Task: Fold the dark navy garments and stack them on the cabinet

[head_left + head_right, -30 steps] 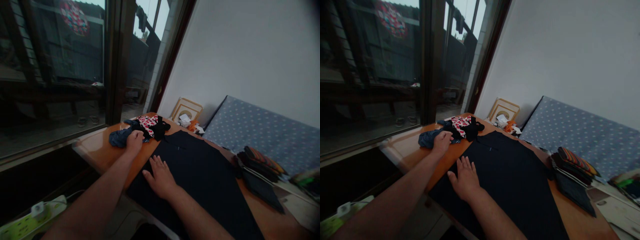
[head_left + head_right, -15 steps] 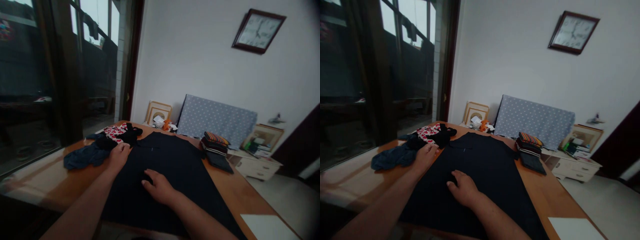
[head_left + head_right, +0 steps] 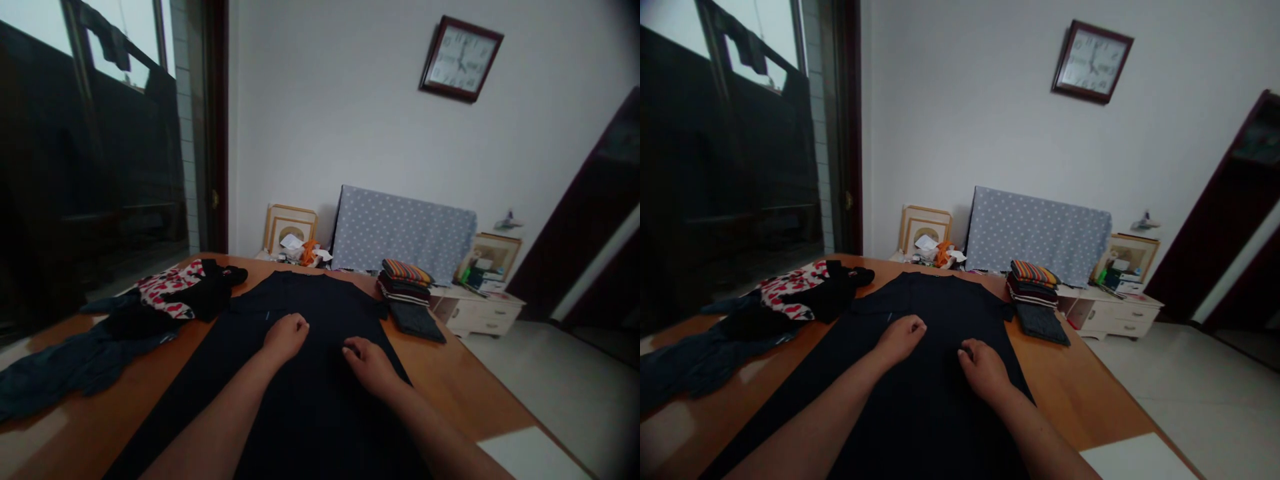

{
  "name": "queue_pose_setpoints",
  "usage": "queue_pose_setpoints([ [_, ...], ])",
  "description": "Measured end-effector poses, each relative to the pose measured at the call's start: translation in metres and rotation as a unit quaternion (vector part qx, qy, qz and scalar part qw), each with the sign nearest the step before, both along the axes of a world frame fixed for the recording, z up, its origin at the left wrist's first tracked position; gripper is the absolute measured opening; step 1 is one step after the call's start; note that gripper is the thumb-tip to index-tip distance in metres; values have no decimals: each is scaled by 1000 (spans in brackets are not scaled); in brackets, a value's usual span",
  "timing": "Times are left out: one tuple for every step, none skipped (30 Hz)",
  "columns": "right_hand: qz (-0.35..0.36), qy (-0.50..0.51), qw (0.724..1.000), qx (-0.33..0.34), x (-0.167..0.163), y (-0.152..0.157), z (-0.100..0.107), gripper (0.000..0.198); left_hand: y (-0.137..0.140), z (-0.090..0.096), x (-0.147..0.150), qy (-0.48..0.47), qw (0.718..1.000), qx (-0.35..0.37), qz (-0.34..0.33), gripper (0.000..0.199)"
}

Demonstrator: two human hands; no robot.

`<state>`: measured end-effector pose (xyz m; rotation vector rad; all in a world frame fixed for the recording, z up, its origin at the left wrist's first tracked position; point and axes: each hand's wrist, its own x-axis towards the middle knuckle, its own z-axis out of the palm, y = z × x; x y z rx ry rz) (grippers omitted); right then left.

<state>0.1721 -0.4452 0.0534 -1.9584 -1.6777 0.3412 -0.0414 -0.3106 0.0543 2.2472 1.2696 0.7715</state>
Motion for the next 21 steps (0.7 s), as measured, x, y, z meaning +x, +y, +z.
queue_pose_setpoints([
  [-15,-9,1000,-12,11,2,-2,40,-3,-2,12,16,1000,2,-9,24],
  [-27,-17,999,-23,21,5,-5,39,-6,-4,22,31,999,7,-14,23],
  [-36,-23,999,-30,31,7,-7,37,-9,-7,31,42,999,14,-16,23],
  [-42,-27,998,-35,41,10,-10,35,-12,-10,38,52,998,21,-20,23],
  [-47,-29,998,-39,51,13,-12,33,-14,-14,43,59,998,26,-23,24],
  [-53,-31,997,-42,60,16,-14,31,-17,-19,47,65,997,31,-25,24],
  [-62,-32,997,-44,70,19,-15,28,-18,-23,49,70,997,35,-28,23],
  [-73,-35,996,-47,80,22,-16,26,-19,-27,50,74,996,38,-31,23],
  [-85,-39,994,-48,90,26,-15,24,-20,-31,50,77,996,40,-33,23],
  [-100,-46,993,-47,100,29,-14,21,-20,-34,50,78,995,42,-37,23],
  [-113,-55,991,-44,111,33,-12,20,-20,-36,50,77,995,43,-40,23],
  [-131,-65,988,-41,121,37,-10,19,-19,-37,49,77,995,42,-43,24],
  [-150,-77,985,-42,131,41,-7,20,-19,-37,50,77,995,39,-43,24],
  [-169,-92,980,-45,141,45,-4,21,-19,-37,50,79,995,37,-41,24],
  [-192,-109,974,-49,151,50,-1,23,-19,-36,51,84,995,34,-40,25],
  [-216,-127,967,-56,160,55,1,26,-19,-35,51,91,995,32,-38,25],
  [-241,-139,958,-67,169,60,4,29,-20,-34,52,99,994,34,-38,27],
  [-263,-145,950,-79,177,65,5,30,-21,-33,53,107,993,38,-40,28],
  [-282,-149,943,-90,184,71,6,31,-22,-31,53,114,992,43,-42,30],
  [-296,-151,938,-99,190,76,7,31,-23,-30,53,119,991,47,-45,31],
  [-305,-152,934,-103,196,82,7,30,-24,-29,54,123,990,50,-47,32],
])
